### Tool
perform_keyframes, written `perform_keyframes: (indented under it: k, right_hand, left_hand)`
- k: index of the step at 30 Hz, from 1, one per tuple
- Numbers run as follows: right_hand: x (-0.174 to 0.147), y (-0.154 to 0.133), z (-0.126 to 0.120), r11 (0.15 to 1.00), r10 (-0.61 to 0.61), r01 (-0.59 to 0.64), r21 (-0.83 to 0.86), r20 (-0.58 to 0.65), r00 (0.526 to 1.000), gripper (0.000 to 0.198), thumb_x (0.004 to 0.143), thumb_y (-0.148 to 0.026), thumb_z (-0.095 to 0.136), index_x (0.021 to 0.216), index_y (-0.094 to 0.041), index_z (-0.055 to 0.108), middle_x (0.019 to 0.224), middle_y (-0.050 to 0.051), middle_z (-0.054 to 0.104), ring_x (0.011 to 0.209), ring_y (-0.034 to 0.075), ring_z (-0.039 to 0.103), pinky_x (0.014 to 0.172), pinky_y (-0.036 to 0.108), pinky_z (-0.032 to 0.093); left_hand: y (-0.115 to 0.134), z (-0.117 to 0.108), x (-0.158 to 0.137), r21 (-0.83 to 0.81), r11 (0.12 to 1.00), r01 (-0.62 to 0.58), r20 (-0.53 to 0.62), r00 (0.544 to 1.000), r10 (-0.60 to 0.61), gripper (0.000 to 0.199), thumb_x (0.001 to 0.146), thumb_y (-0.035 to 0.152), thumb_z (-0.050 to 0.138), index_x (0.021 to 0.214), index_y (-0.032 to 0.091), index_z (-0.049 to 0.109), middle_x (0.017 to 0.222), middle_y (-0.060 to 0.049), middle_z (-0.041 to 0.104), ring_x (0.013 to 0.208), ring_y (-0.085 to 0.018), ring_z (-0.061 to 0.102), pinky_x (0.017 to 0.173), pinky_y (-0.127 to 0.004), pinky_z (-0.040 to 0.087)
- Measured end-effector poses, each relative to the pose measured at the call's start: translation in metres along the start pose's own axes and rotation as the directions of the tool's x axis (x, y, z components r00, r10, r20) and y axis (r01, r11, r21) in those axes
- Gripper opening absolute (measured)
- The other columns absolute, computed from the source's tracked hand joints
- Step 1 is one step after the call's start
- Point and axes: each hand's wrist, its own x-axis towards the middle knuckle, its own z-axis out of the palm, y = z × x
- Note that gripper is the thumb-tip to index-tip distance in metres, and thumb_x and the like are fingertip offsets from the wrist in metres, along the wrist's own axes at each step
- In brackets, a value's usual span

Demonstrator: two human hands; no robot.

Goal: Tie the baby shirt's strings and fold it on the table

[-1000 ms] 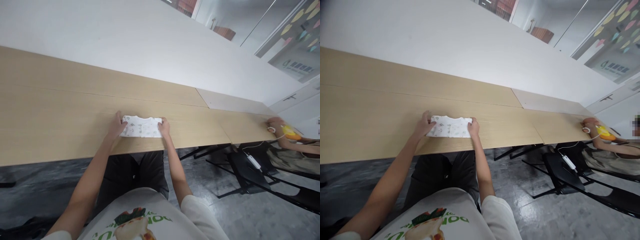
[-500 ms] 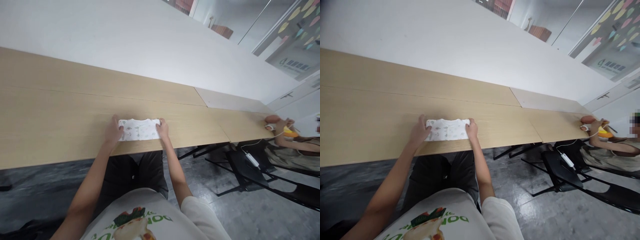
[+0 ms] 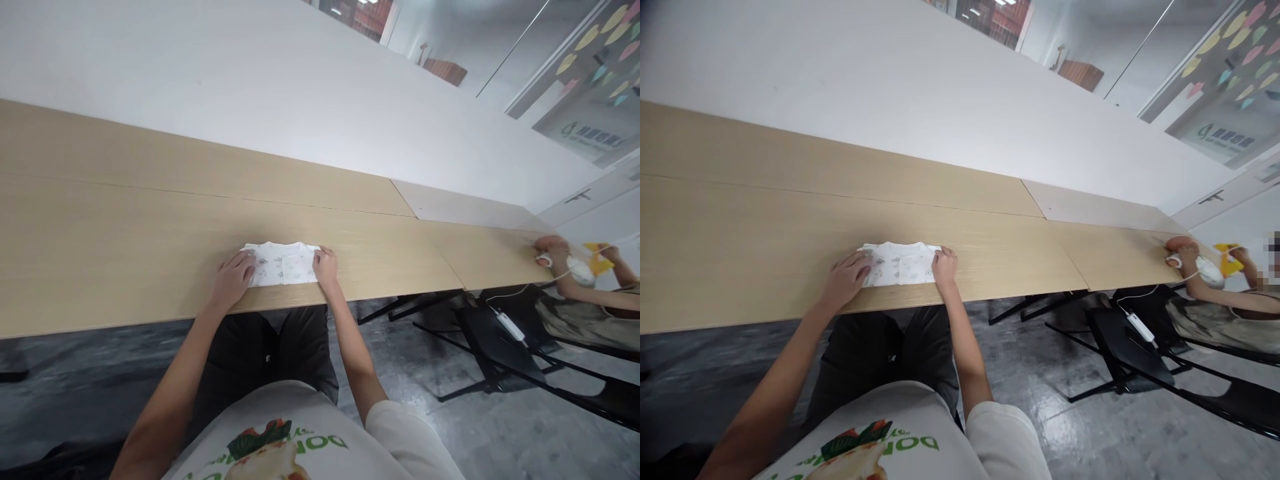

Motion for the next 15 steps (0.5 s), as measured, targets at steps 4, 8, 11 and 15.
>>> perform_keyframes:
  k: [4,8,11,15]
  right_hand:
    - [-0.003,0.002,0.003,1.000,0.016,-0.016,0.016,-0.003,1.000,0.034,0.088,-0.006,0.044,0.105,-0.011,0.073,0.127,0.018,0.065,0.119,0.024,0.061,0.108,0.037,0.042]
    - [-0.006,0.004,0.005,0.995,0.048,-0.043,0.092,-0.058,0.997,0.040,0.086,-0.002,0.041,0.107,-0.013,0.073,0.129,0.015,0.065,0.121,0.022,0.060,0.108,0.034,0.043]
    - [-0.006,0.004,0.006,0.991,0.061,-0.052,0.121,-0.080,0.995,0.040,0.085,-0.001,0.041,0.105,-0.011,0.073,0.127,0.015,0.066,0.121,0.021,0.060,0.109,0.033,0.042]
    - [-0.006,0.004,0.004,0.985,0.082,-0.061,0.163,-0.125,0.989,0.039,0.084,-0.001,0.040,0.101,-0.013,0.074,0.122,0.013,0.068,0.118,0.020,0.061,0.108,0.033,0.043]
  left_hand:
    - [-0.006,0.003,-0.001,-0.068,0.998,0.006,0.023,1.000,-0.004,0.044,0.092,0.031,0.035,0.126,0.021,0.062,0.150,-0.009,0.047,0.139,-0.028,0.041,0.114,-0.047,0.032]
    - [-0.005,0.000,0.009,-0.168,0.974,0.152,0.017,0.988,-0.151,0.048,0.087,0.031,0.044,0.132,0.017,0.057,0.138,-0.013,0.057,0.123,-0.028,0.055,0.107,-0.044,0.042]
    - [-0.002,-0.004,0.022,-0.281,0.925,0.258,0.001,0.963,-0.268,0.050,0.083,0.028,0.047,0.131,0.015,0.056,0.118,-0.012,0.067,0.099,-0.023,0.065,0.094,-0.038,0.052]
    - [-0.001,-0.003,0.037,-0.394,0.893,0.218,-0.069,0.962,-0.265,0.044,0.081,0.028,0.046,0.121,0.016,0.061,0.123,-0.011,0.063,0.090,-0.019,0.065,0.085,-0.034,0.056]
